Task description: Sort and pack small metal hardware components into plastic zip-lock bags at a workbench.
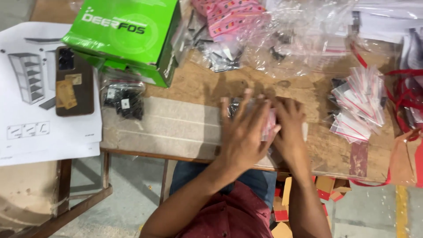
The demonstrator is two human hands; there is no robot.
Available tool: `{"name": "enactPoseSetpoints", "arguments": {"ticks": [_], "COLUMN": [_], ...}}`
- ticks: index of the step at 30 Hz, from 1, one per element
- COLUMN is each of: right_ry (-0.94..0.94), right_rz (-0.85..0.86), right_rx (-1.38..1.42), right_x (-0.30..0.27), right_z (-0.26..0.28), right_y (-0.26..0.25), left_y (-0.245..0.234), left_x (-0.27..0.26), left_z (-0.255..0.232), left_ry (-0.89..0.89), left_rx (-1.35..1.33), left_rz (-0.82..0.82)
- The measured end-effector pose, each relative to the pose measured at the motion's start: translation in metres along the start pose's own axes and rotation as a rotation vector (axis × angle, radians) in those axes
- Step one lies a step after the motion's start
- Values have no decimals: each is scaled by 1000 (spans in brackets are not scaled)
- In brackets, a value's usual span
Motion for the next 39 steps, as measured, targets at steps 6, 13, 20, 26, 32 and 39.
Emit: {"name": "enactPoseSetpoints", "arguments": {"ticks": [6, 13, 20, 26, 32, 39], "right_ry": [-108, -9, -91, 28, -34, -211], "right_rz": [69, -154, -140, -413, -713, -835], "right_rx": [188, 633, 477, 920, 958, 910], "right_x": [-1, -12, -19, -24, -37, -27], "right_z": [-13, -33, -43, -68, -68, -46], "right_y": [15, 6, 13, 12, -16, -62], "left_y": [-11, -22, -17, -32, -49, -64], "left_x": [-8, -14, -21, -28, -28, -25], "left_z": [29, 17, 18, 17, 26, 43], "left_ry": [-71, 58, 92, 124, 37, -212], "left_rx": [28, 101, 51, -114, -240, -565], "left_rz": [346, 208, 292, 111, 34, -47]}}
Point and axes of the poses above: each hand's wrist, its own x-axis towards the middle knuckle, its own y-axis out of the palm, z = x × y, the point moved 7 cm from there along x, towards the middle knuckle, and after that the axes turned 2 degrees about x, right-handed, at the moved point
